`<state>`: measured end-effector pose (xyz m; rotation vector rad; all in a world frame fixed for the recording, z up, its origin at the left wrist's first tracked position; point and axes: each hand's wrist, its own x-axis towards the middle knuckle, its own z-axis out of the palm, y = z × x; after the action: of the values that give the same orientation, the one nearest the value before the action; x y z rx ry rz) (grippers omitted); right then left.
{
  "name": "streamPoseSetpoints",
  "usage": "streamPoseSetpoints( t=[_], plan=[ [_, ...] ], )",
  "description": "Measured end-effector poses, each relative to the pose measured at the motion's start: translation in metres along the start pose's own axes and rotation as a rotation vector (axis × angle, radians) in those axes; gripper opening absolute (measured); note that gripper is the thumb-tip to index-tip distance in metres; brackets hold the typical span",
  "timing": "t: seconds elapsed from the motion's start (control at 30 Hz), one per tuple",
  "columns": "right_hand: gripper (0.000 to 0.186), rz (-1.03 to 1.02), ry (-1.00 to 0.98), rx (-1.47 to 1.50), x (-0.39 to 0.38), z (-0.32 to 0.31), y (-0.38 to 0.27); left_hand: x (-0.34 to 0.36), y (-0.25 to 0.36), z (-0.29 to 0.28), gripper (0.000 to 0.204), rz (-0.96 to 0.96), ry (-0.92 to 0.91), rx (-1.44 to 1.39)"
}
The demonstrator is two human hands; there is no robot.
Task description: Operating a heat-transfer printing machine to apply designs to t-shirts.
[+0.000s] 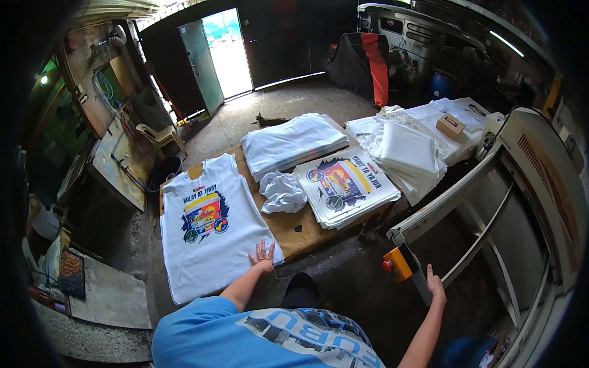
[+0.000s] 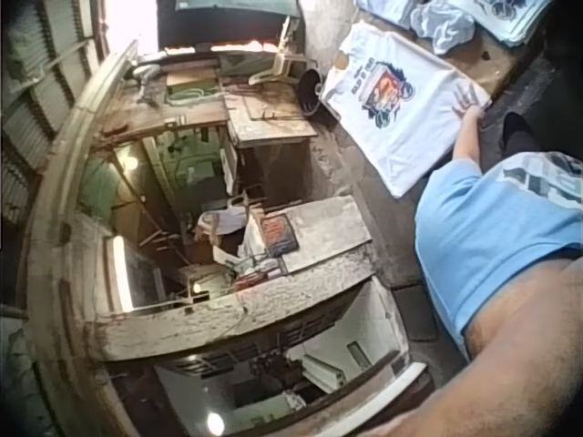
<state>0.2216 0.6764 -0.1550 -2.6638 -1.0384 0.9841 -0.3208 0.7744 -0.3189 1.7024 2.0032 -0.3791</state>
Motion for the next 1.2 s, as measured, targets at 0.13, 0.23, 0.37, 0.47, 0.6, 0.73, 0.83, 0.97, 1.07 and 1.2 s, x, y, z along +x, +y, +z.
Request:
streamPoseSetpoints(
  t=[0.13,0.23,0.37,0.47,0.6,0.73,0.83,0.97,1.07,1.2],
  plan=[
    [0.101,0.006,0.011,-0.019,0.007,0.002,0.003,0.002,0.003,0.001,0.104,-0.007,0.000,0.009],
    [0.101,0.043,-0.046,-0.023,0.003,-0.003,-0.008,0.001,0.002,-0.002,0.104,-0.005,-0.011,0.000],
    [0.101,0.053,-0.101,-0.013,0.015,-0.001,0.001,0.004,0.001,0.000,0.104,0.007,0.010,-0.003],
    [0.101,0.056,-0.105,-0.008,0.022,0.002,0.004,0.004,0.002,0.000,0.105,0.007,0.007,0.017],
    [0.102,0.086,-0.127,-0.039,0.011,0.000,-0.010,-0.001,-0.001,-0.002,0.106,-0.009,-0.011,0.002],
    [0.102,0.067,-0.112,-0.032,0.024,0.003,0.001,0.003,0.000,0.001,0.107,0.021,0.016,-0.008],
    [0.103,0.063,-0.114,-0.002,0.029,0.005,0.003,0.004,0.001,0.002,0.108,0.011,-0.002,-0.001],
    [0.100,0.053,-0.083,0.010,0.022,0.006,-0.001,0.005,-0.003,0.005,0.109,0.019,0.013,-0.016],
    [0.099,0.058,-0.029,0.016,0.024,0.008,0.001,0.008,0.000,0.005,0.109,0.012,0.023,-0.001],
    [0.096,0.063,0.053,-0.001,0.011,0.009,-0.009,0.007,-0.001,0.005,0.110,-0.007,0.004,0.010]
  ],
)
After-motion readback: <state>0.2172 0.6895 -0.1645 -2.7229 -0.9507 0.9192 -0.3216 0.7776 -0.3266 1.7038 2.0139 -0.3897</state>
